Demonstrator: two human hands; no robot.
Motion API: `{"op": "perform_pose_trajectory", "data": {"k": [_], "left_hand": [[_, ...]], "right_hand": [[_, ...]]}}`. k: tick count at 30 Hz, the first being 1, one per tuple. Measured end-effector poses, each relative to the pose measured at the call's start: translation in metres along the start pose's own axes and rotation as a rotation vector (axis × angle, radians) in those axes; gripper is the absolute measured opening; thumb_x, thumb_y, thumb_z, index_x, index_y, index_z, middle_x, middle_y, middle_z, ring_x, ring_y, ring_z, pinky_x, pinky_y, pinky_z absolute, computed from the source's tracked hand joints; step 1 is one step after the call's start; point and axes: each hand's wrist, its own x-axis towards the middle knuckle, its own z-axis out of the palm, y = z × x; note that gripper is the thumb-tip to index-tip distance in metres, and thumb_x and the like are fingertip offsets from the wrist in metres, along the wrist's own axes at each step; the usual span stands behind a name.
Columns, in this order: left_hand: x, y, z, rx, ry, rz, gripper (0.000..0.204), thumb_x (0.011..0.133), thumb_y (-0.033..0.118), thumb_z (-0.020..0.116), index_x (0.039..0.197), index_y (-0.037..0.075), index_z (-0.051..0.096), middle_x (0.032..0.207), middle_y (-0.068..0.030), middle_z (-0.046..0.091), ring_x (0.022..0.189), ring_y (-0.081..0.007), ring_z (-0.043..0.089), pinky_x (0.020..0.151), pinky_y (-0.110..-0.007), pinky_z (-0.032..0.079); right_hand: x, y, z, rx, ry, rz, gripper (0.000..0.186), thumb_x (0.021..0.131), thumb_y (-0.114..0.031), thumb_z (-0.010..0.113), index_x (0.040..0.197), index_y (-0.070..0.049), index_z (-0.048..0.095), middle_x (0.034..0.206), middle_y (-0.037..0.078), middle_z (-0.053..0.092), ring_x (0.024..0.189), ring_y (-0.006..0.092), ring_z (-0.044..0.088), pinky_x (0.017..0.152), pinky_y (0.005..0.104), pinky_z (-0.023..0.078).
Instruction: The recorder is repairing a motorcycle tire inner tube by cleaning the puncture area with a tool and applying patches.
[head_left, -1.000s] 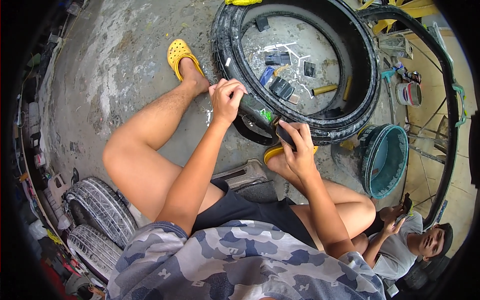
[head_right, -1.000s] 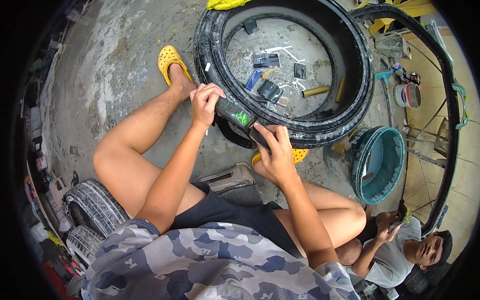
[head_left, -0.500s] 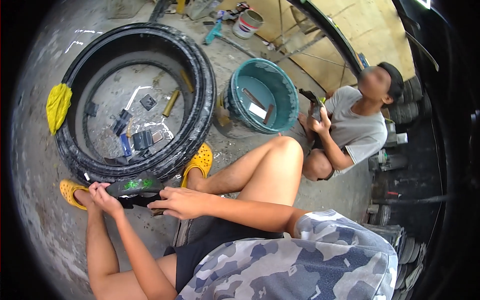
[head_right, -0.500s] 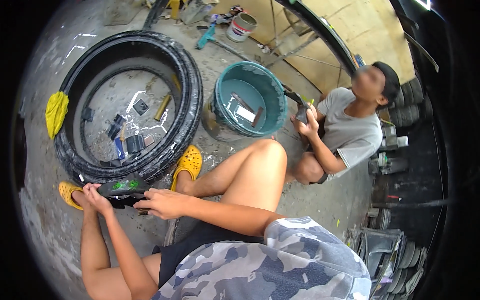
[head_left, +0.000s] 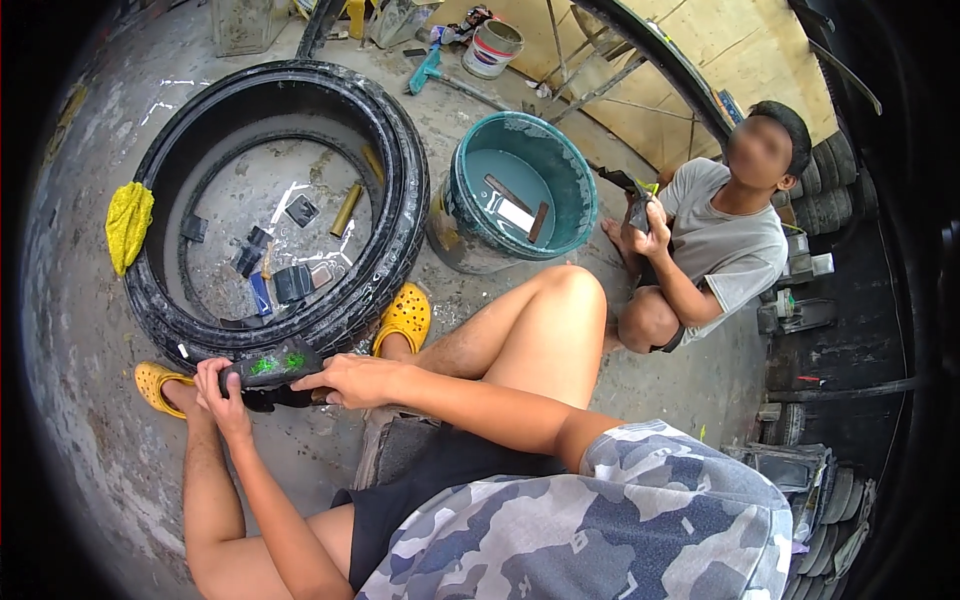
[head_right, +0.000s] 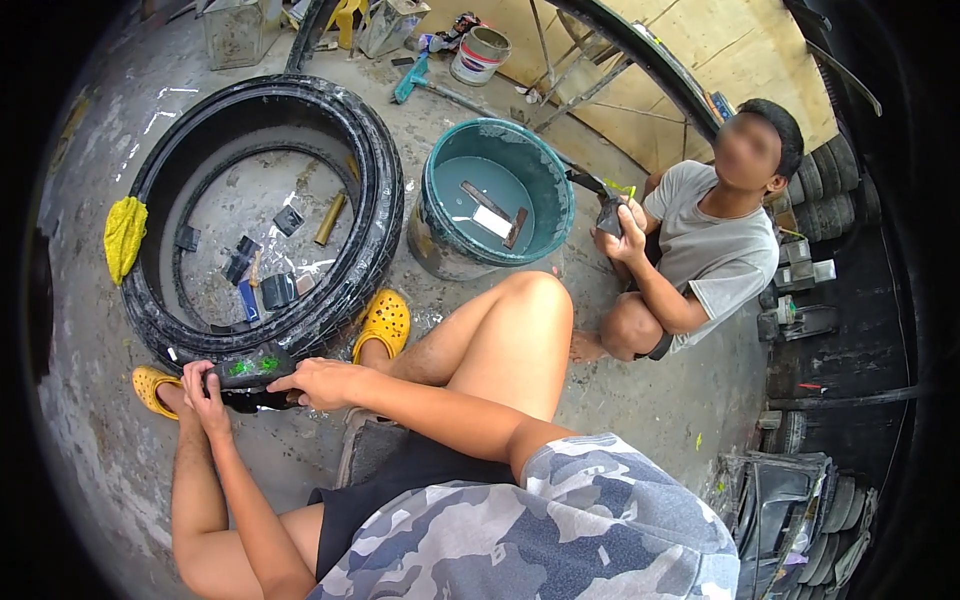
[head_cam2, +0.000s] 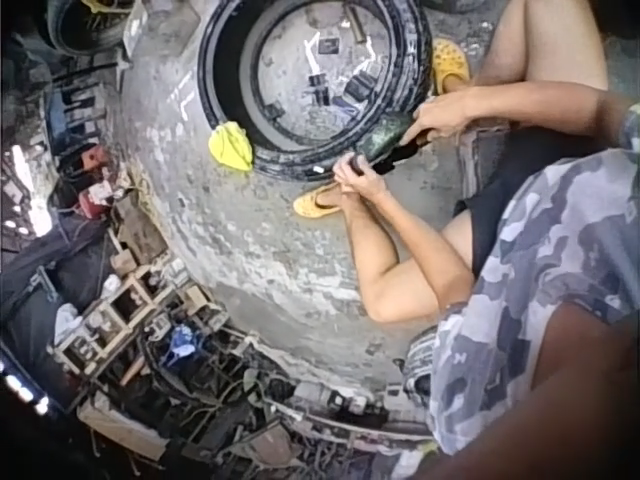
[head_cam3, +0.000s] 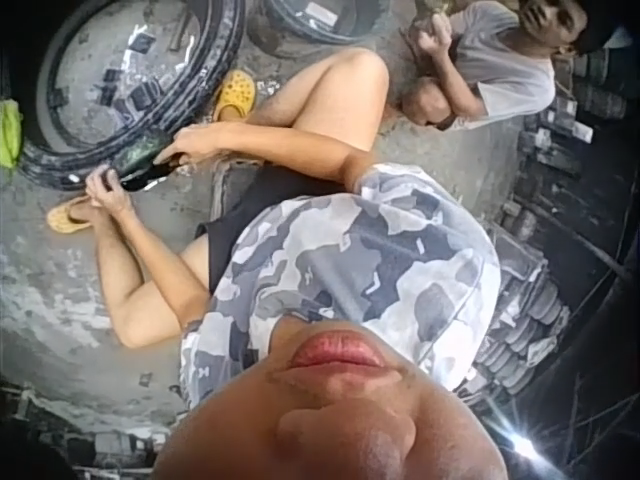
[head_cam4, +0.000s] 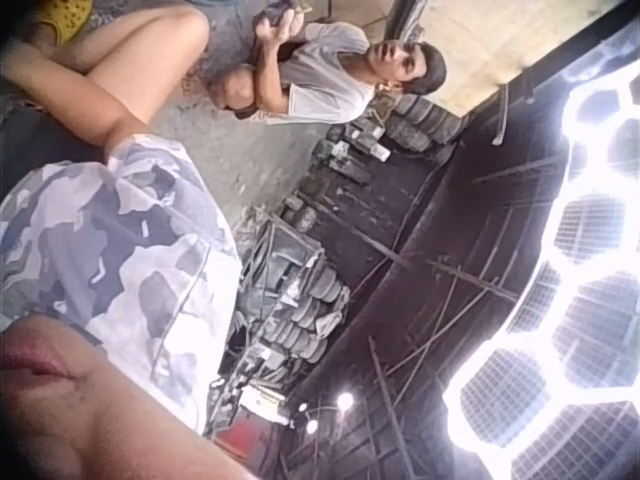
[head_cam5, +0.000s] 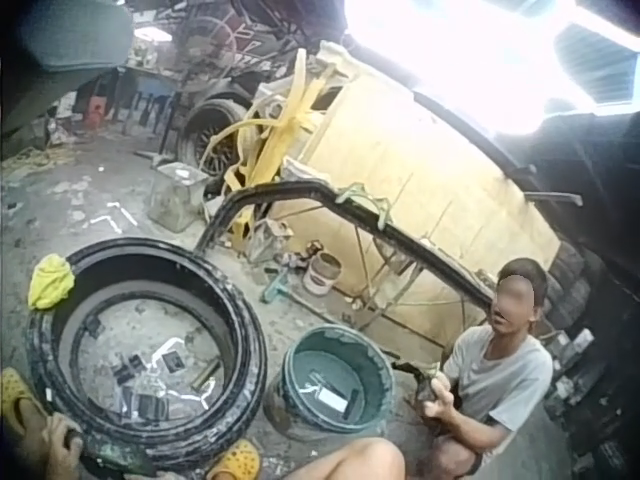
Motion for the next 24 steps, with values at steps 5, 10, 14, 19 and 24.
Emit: {"op": "perform_pose_trajectory", "data": {"k": [5,10,14,19,24], "left_hand": [[-0.009,-0.012,-0.010,0.079,-0.067,-0.005,0.058,0.081,0.057,0.066,0.095,0.002,0.054,0.094,-0.0087,0.052,0.097,-0.0278,0.048,0.090,-0.040,0.037],[-0.007,0.027,-0.019,0.092,-0.229,-0.201,0.049,0.066,0.035,0.081,0.090,0.005,0.050,0.088,-0.0079,0.048,0.092,-0.0282,0.044,0.088,-0.039,0.034],[0.021,0.089,-0.023,0.011,-0.495,-0.313,0.048,0.064,0.026,0.082,0.073,0.000,0.043,0.069,-0.0109,0.042,0.069,-0.0272,0.041,0.065,-0.039,0.038],[0.029,0.123,-0.047,0.008,-0.595,-0.245,0.053,0.064,0.031,0.084,0.072,0.002,0.041,0.069,-0.0060,0.037,0.065,-0.0203,0.039,0.060,-0.035,0.036],[0.089,0.177,-0.095,-0.365,-0.478,-0.337,0.050,0.068,0.037,0.082,0.082,0.009,0.042,0.083,0.0046,0.034,0.079,-0.0094,0.039,0.067,-0.026,0.036]], "right_hand": [[-0.020,0.005,-0.069,0.266,0.042,-0.235,0.061,0.086,-0.018,0.069,0.141,-0.006,0.047,0.141,0.021,0.050,0.130,0.0333,0.049,0.109,0.0405,0.039],[-0.083,0.036,-0.200,0.653,0.569,0.057,0.066,0.086,-0.014,0.070,0.144,-0.007,0.040,0.128,0.013,0.056,0.100,0.0215,0.063,0.083,0.0366,0.055],[-0.124,0.076,-0.246,0.714,0.906,0.116,0.063,0.088,-0.008,0.067,0.144,-0.010,0.039,0.115,0.014,0.060,0.078,0.0249,0.070,0.061,0.0336,0.059],[-0.132,0.079,-0.253,0.711,1.012,0.124,0.061,0.087,-0.006,0.068,0.143,-0.010,0.042,0.104,0.013,0.063,0.070,0.0224,0.069,0.055,0.0305,0.057],[-0.111,0.043,-0.262,0.623,1.221,-0.147,0.061,0.084,-0.006,0.069,0.139,-0.007,0.045,0.105,0.014,0.062,0.071,0.0231,0.068,0.056,0.0316,0.056]]}}
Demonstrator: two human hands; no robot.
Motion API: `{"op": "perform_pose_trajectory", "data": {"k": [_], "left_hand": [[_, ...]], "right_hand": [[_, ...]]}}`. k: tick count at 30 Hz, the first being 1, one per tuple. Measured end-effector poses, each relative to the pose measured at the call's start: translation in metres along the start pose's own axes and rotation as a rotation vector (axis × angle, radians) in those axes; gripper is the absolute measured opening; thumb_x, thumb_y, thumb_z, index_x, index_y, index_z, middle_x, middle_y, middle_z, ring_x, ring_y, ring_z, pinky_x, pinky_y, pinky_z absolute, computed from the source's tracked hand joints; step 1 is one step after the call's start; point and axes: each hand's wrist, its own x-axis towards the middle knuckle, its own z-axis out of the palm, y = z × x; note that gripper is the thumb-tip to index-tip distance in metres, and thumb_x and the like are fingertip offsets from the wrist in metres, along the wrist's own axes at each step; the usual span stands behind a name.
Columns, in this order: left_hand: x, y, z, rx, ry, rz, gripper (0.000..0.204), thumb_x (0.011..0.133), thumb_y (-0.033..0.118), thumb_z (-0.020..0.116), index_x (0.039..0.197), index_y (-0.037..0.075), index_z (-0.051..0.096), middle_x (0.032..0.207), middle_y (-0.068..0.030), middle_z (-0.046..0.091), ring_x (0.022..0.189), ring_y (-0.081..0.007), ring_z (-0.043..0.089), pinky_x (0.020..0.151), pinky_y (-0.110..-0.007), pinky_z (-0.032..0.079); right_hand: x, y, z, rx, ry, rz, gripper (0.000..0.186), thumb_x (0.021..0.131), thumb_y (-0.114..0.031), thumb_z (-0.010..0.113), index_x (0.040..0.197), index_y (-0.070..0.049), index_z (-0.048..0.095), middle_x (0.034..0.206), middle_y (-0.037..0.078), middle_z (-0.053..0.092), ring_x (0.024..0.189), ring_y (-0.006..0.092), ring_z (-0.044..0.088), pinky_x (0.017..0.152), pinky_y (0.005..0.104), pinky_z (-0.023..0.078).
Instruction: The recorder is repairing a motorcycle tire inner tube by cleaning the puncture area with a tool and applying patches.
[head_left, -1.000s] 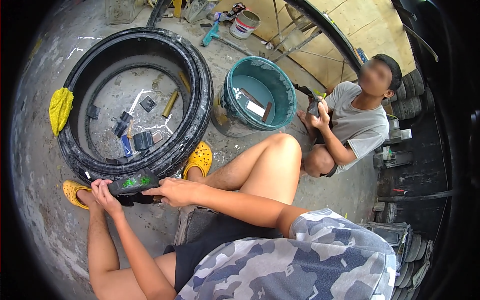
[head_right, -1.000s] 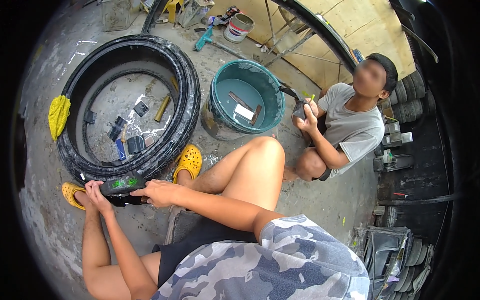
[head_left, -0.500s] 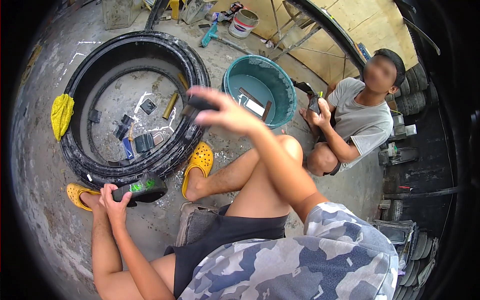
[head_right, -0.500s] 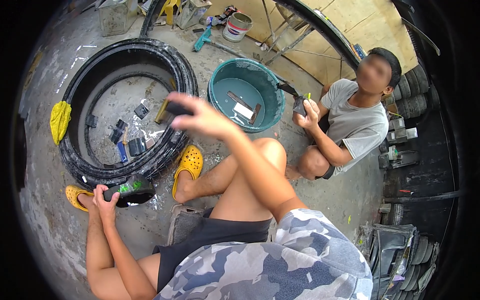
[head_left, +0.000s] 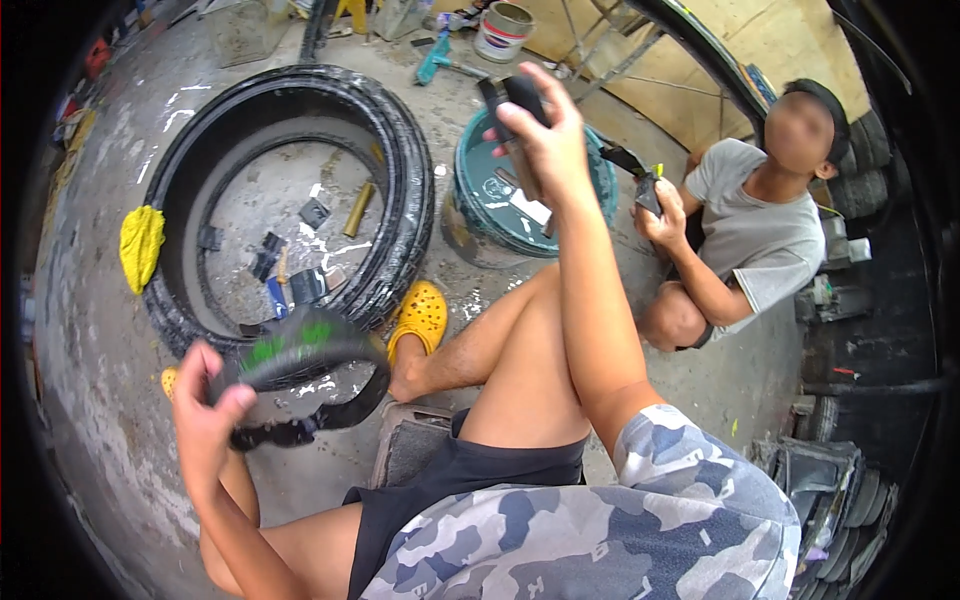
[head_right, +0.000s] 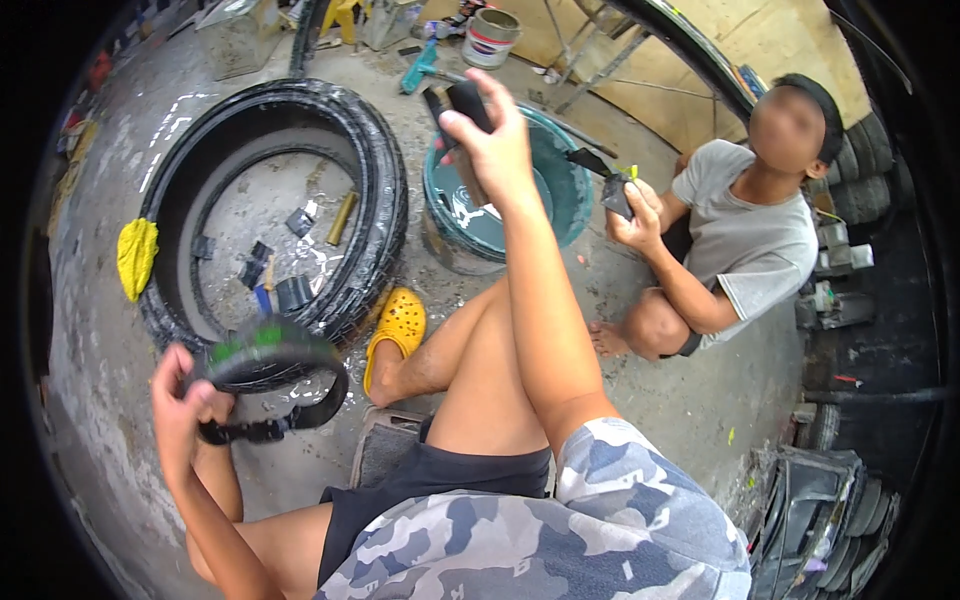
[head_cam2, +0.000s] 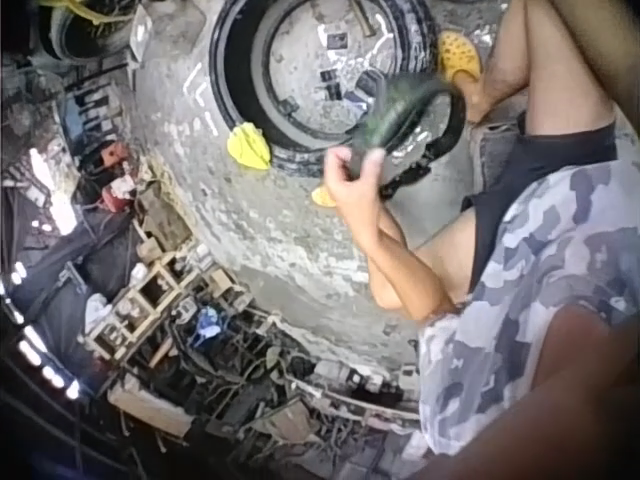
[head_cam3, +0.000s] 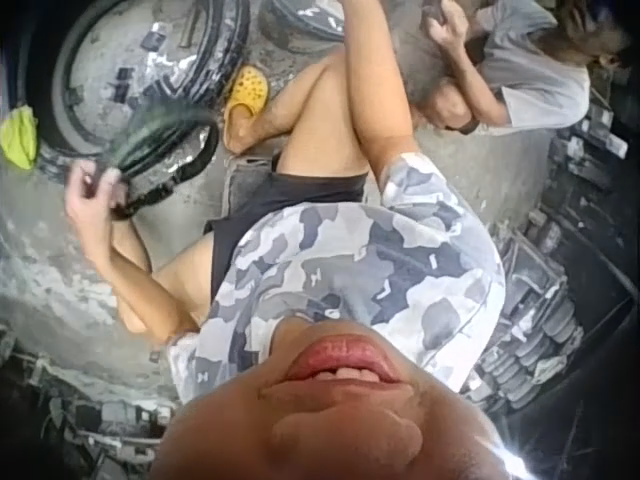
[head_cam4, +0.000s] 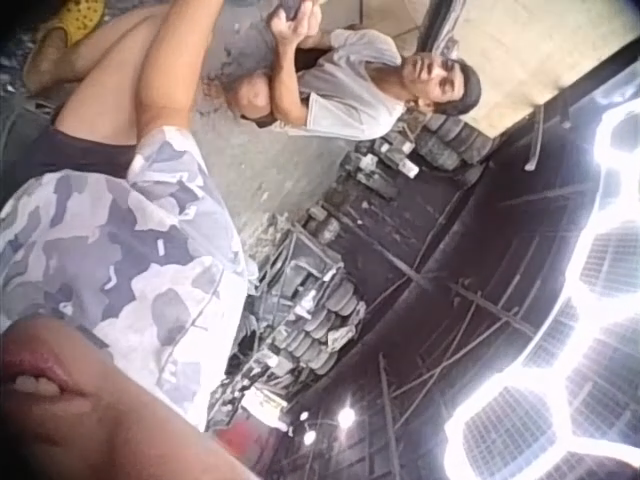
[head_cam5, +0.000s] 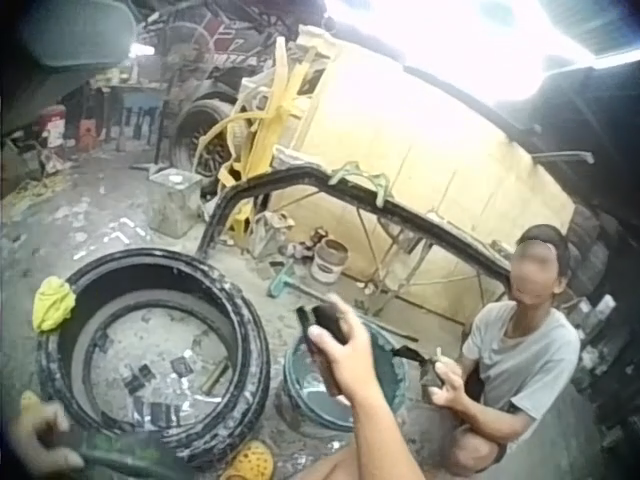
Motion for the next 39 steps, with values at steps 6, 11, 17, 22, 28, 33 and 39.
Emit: {"op": "perform_pose_trajectory", "data": {"k": [6,11,17,22,28,33,39], "left_hand": [[0.114,0.157,0.077,0.031,0.012,0.463,0.041,0.086,0.043,0.071,0.086,0.004,0.057,0.078,0.0017,0.049,0.076,-0.0096,0.046,0.074,-0.025,0.041],[0.213,0.177,0.215,-0.091,0.074,0.368,0.067,0.088,0.057,0.062,0.117,-0.003,0.059,0.103,-0.0154,0.065,0.099,-0.0252,0.061,0.090,-0.037,0.046],[0.286,0.136,0.374,-0.306,-0.045,-0.068,0.069,0.091,0.045,0.059,0.133,-0.009,0.045,0.131,-0.0293,0.054,0.123,-0.0371,0.053,0.102,-0.043,0.042],[0.322,0.058,0.445,-0.377,-0.184,-0.376,0.074,0.089,0.041,0.061,0.139,-0.007,0.037,0.143,-0.0319,0.042,0.133,-0.0429,0.042,0.111,-0.044,0.035],[0.325,0.021,0.475,0.218,-0.199,-0.567,0.070,0.089,0.036,0.062,0.144,0.003,0.035,0.153,-0.0179,0.030,0.139,-0.0336,0.039,0.112,-0.052,0.029],[0.328,0.020,0.495,0.563,-0.671,-0.568,0.095,0.088,0.022,0.062,0.154,0.007,-0.005,0.156,-0.0163,0.031,0.143,-0.0302,0.032,0.118,-0.049,0.019],[0.354,-0.038,0.514,0.287,-0.602,-0.536,0.062,0.084,0.028,0.072,0.134,0.006,0.043,0.128,-0.0206,0.054,0.118,-0.0293,0.056,0.098,-0.055,0.041]], "right_hand": [[-0.007,-0.043,-0.034,0.030,0.397,-0.443,0.055,0.090,-0.002,0.064,0.140,-0.005,0.042,0.102,0.015,0.063,0.074,0.0215,0.068,0.055,0.0292,0.057],[-0.010,-0.037,-0.047,-0.011,0.740,-0.586,0.051,0.091,-0.001,0.062,0.139,-0.005,0.041,0.099,0.014,0.063,0.074,0.0209,0.068,0.053,0.0281,0.056],[-0.027,-0.034,-0.098,0.131,0.790,-0.513,0.049,0.095,-0.005,0.056,0.140,-0.009,0.035,0.106,0.017,0.060,0.075,0.0253,0.068,0.052,0.0324,0.056],[-0.023,-0.040,-0.094,0.163,0.759,-0.412,0.048,0.097,-0.011,0.055,0.140,-0.016,0.034,0.110,0.018,0.059,0.080,0.0281,0.068,0.056,0.0360,0.058],[-0.019,-0.045,-0.080,0.099,0.883,-0.352,0.046,0.097,-0.012,0.055,0.139,-0.011,0.035,0.106,0.017,0.060,0.080,0.0276,0.068,0.055,0.0344,0.058],[-0.012,-0.048,-0.061,0.047,0.824,-0.325,0.041,0.095,-0.013,0.059,0.132,-0.004,0.042,0.105,0.013,0.060,0.080,0.0263,0.068,0.058,0.0331,0.057],[-0.008,-0.045,-0.044,0.191,0.744,-0.248,0.042,0.094,-0.010,0.060,0.132,-0.003,0.043,0.102,0.014,0.061,0.075,0.0251,0.068,0.054,0.0316,0.057]]}}
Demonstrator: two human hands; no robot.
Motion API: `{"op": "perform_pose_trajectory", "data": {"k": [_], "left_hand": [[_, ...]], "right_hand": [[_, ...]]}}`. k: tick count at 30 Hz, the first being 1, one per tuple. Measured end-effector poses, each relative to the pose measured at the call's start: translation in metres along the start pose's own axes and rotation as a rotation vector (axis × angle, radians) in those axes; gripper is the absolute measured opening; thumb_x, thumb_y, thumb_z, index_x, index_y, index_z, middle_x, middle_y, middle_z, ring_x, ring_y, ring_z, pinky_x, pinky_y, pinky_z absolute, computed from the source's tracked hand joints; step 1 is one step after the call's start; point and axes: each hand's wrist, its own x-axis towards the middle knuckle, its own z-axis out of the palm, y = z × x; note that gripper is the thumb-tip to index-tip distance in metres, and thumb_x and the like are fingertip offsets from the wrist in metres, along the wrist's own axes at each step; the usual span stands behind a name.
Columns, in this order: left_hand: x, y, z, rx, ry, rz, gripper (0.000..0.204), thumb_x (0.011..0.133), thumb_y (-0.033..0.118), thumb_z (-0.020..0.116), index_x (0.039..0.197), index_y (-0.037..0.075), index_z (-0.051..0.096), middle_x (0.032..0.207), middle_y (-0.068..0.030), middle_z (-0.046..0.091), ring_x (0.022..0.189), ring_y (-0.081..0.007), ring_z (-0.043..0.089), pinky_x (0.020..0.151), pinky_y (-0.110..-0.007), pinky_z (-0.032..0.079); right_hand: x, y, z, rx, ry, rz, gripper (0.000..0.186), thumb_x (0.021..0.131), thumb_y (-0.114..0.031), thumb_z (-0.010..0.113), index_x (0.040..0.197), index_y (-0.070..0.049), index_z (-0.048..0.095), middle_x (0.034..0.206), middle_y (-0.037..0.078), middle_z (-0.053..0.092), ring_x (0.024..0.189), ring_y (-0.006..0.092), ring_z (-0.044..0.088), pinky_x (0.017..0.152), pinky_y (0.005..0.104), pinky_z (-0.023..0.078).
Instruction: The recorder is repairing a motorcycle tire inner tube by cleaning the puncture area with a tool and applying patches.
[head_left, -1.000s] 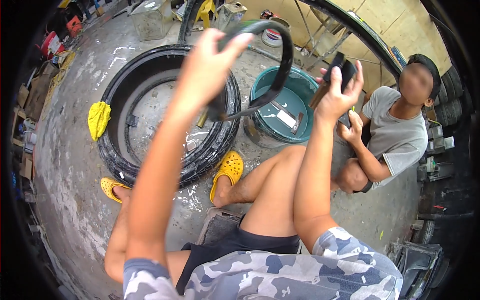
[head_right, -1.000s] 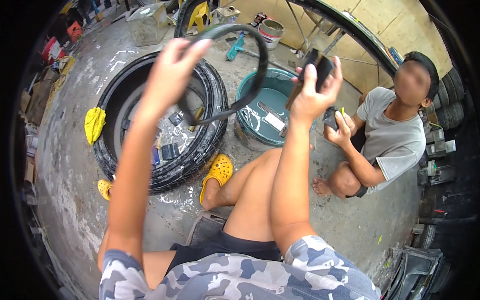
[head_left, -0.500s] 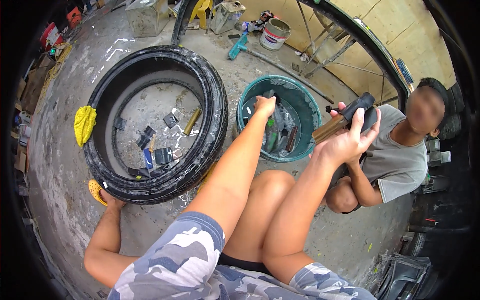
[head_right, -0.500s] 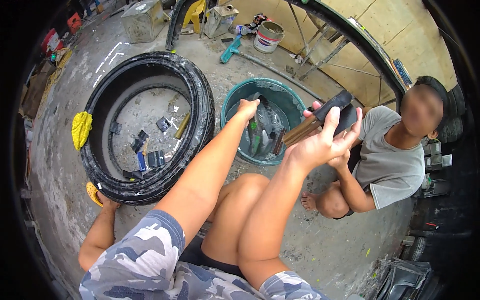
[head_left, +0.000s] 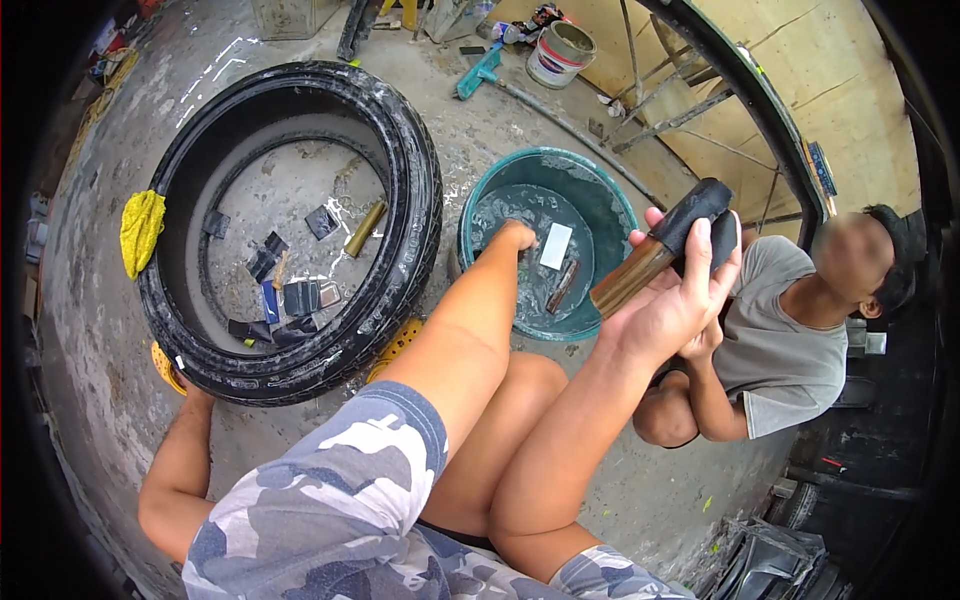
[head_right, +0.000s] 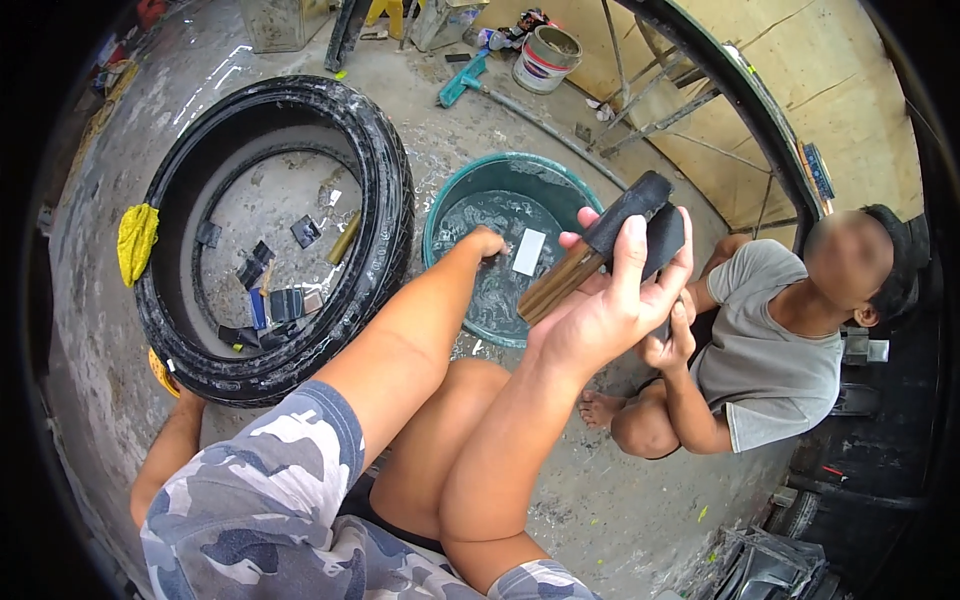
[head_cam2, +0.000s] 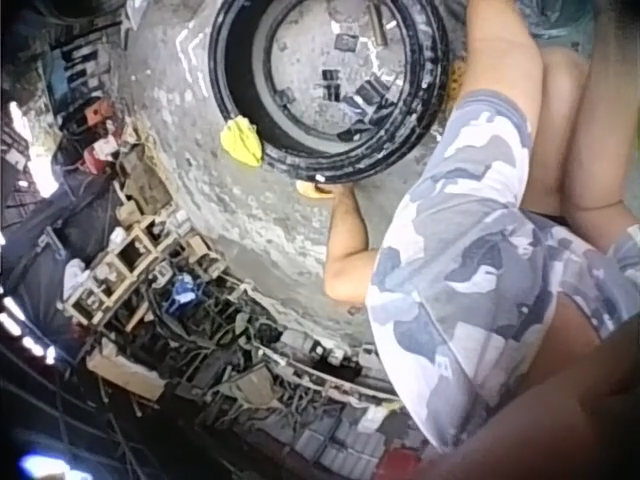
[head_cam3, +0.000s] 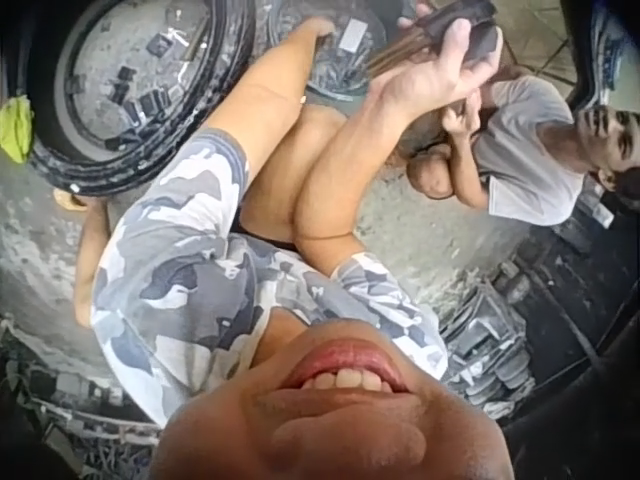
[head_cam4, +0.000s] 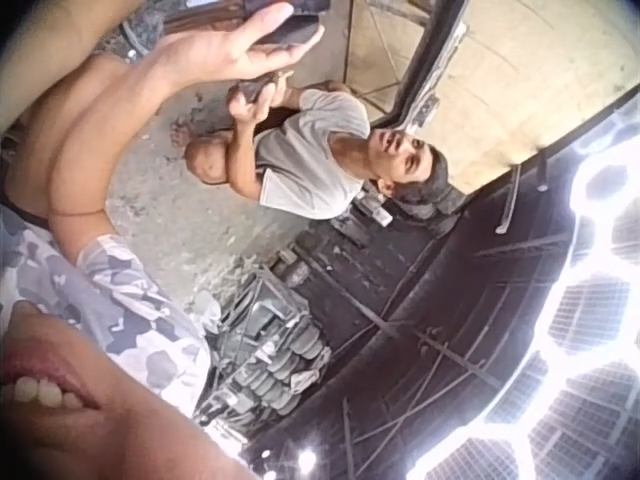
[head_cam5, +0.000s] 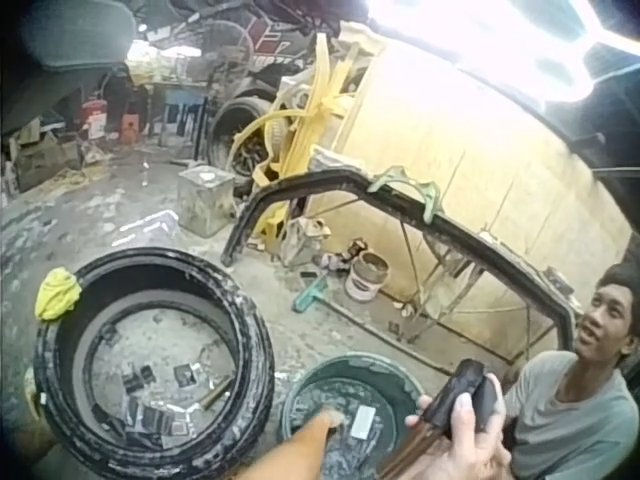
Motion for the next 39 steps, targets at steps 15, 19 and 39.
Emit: {"op": "perform_pose_trajectory", "data": {"k": [15,19,39], "left_hand": [[-0.185,0.029,-0.058,-0.767,-0.582,0.779,0.034,0.086,0.002,0.068,0.112,0.012,0.049,0.107,-0.0038,0.062,0.107,-0.0176,0.059,0.092,-0.045,0.048],[-0.234,0.041,-0.085,-0.749,-0.545,0.924,0.038,0.086,0.003,0.068,0.119,0.011,0.050,0.105,-0.0027,0.061,0.102,-0.0154,0.059,0.087,-0.038,0.051],[-0.373,-0.150,-0.199,-0.998,0.518,1.133,0.031,0.091,0.036,0.070,0.077,0.015,0.052,0.074,0.0104,0.042,0.069,-0.0020,0.036,0.062,-0.021,0.030]], "right_hand": [[0.008,-0.020,-0.033,0.096,0.144,0.049,0.027,0.095,-0.013,0.060,0.116,-0.003,0.047,0.091,0.012,0.060,0.075,0.0235,0.068,0.051,0.0315,0.057],[0.003,-0.022,-0.025,0.095,0.142,-0.028,0.026,0.095,-0.012,0.059,0.115,-0.003,0.047,0.092,0.012,0.061,0.073,0.0225,0.067,0.051,0.0310,0.056],[-0.050,-0.004,0.048,0.190,-0.180,0.201,0.023,0.091,-0.009,0.064,0.110,-0.002,0.053,0.088,0.008,0.063,0.067,0.0200,0.067,0.050,0.0288,0.056]]}}
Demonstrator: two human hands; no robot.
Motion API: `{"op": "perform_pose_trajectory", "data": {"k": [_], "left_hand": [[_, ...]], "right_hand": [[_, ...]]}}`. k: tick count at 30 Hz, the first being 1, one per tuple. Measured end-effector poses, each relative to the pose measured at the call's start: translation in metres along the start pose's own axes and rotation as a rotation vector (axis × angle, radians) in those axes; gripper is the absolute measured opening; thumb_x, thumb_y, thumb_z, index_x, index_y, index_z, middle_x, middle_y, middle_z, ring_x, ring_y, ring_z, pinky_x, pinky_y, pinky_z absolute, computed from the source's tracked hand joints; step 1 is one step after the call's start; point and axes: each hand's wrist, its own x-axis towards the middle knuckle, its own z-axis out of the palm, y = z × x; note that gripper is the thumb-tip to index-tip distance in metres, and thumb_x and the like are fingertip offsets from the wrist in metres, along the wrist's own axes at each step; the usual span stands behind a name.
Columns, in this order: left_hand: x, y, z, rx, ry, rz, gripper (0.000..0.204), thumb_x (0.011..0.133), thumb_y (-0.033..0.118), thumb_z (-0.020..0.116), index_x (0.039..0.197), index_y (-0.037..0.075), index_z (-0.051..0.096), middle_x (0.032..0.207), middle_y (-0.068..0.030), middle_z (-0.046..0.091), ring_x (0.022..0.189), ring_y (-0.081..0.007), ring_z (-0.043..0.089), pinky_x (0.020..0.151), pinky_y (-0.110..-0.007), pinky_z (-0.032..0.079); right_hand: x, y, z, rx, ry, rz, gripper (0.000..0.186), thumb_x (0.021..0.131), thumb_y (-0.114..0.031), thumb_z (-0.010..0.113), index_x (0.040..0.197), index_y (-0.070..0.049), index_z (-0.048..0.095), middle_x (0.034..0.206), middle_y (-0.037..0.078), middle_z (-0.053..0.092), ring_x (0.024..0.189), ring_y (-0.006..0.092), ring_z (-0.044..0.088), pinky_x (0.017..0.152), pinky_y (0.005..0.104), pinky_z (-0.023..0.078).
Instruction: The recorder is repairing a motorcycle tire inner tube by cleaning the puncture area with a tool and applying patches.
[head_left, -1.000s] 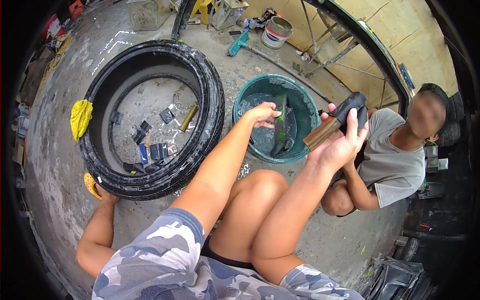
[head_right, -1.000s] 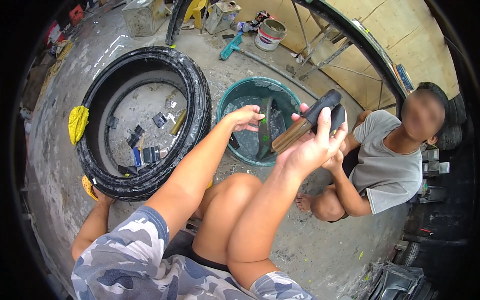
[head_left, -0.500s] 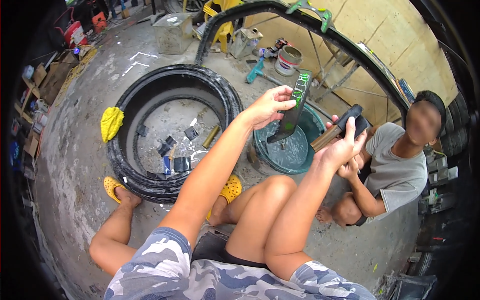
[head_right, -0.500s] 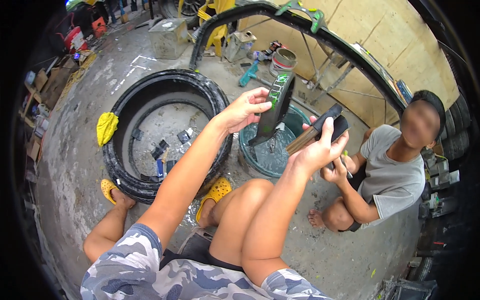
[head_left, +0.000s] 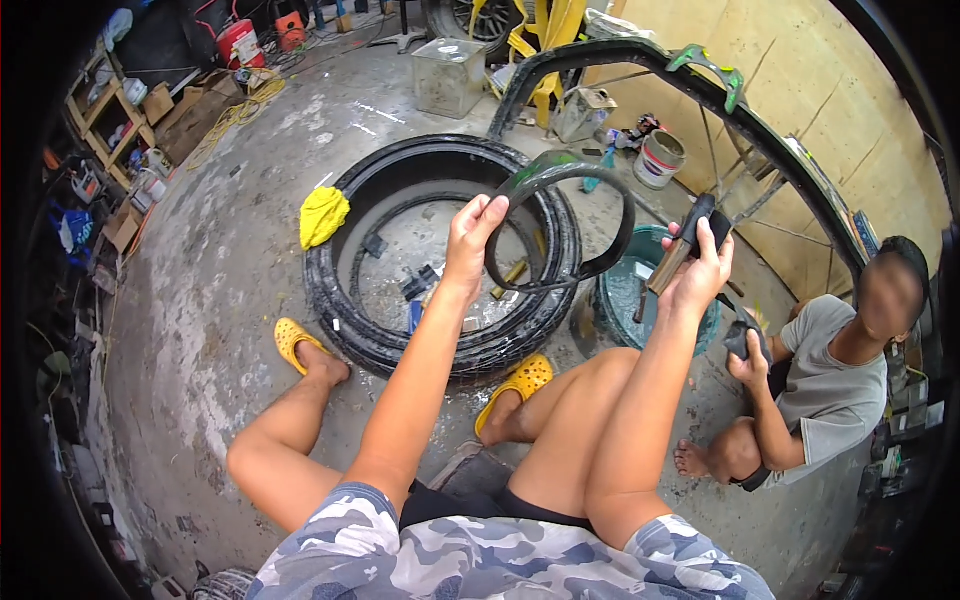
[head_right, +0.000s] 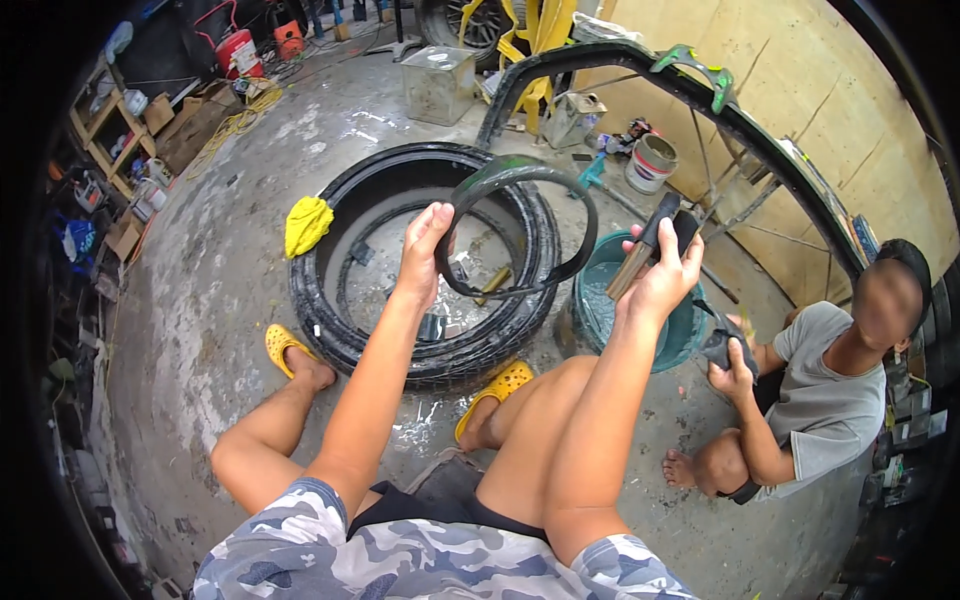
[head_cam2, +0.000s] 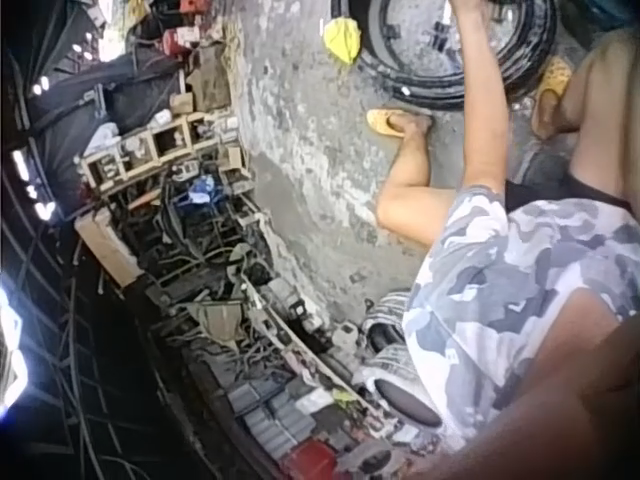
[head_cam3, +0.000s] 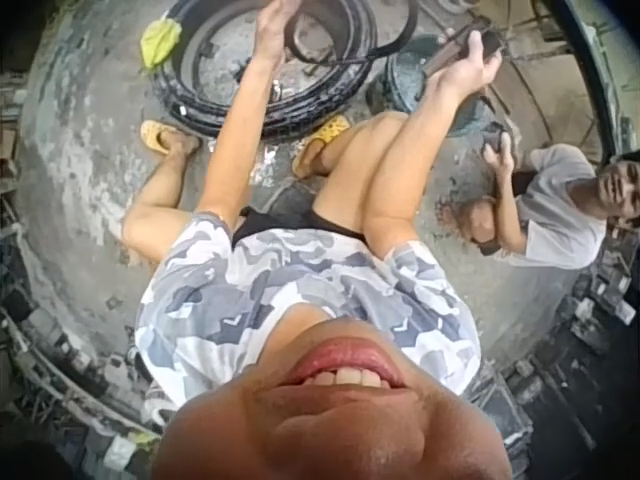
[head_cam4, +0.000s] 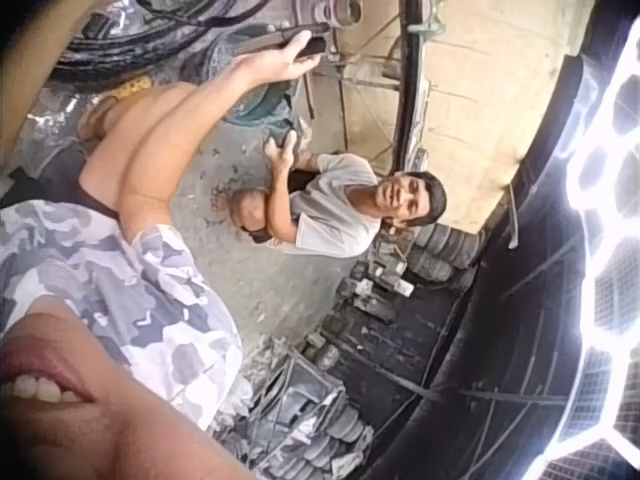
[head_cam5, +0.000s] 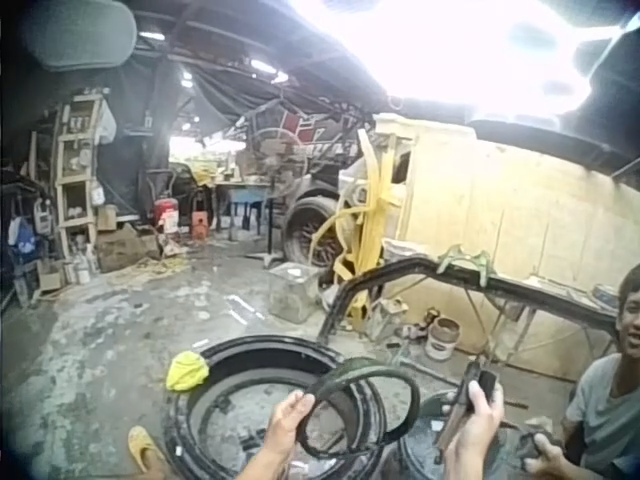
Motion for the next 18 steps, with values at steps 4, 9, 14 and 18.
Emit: {"op": "perform_pose_trajectory", "data": {"k": [4,9,14,18], "left_hand": [[-0.020,0.021,-0.038,0.312,0.008,-0.022,0.025,0.082,0.023,0.079,0.081,0.011,0.057,0.076,0.0079,0.052,0.071,-0.0033,0.044,0.065,-0.021,0.036],[-0.022,0.027,-0.082,0.514,-0.116,-0.102,0.021,0.080,0.013,0.072,0.091,0.007,0.055,0.085,0.0022,0.055,0.082,-0.0074,0.049,0.074,-0.024,0.040],[-0.023,0.022,-0.103,0.652,-0.054,-0.121,0.042,0.078,0.011,0.065,0.116,0.008,0.046,0.109,-0.0058,0.053,0.101,-0.0159,0.051,0.094,-0.029,0.040],[-0.026,0.020,-0.115,0.696,-0.144,-0.062,0.058,0.079,0.009,0.064,0.133,0.013,0.043,0.130,-0.0092,0.050,0.123,-0.0210,0.048,0.106,-0.033,0.035]], "right_hand": [[0.000,0.021,0.007,0.006,-0.090,0.030,0.029,0.090,-0.011,0.065,0.113,-0.001,0.051,0.090,0.011,0.062,0.070,0.0244,0.067,0.052,0.0323,0.056],[-0.006,0.037,0.026,0.029,-0.182,0.174,0.030,0.090,-0.012,0.064,0.114,0.000,0.051,0.093,0.013,0.062,0.073,0.0272,0.068,0.055,0.0348,0.057],[-0.016,0.049,0.041,0.061,-0.205,0.265,0.027,0.087,-0.009,0.065,0.108,-0.001,0.051,0.086,0.013,0.061,0.067,0.0258,0.067,0.052,0.0353,0.056],[-0.023,0.052,0.045,0.020,-0.245,0.258,0.024,0.089,-0.011,0.063,0.108,0.000,0.053,0.085,0.014,0.064,0.072,0.0251,0.069,0.056,0.0344,0.057]]}}
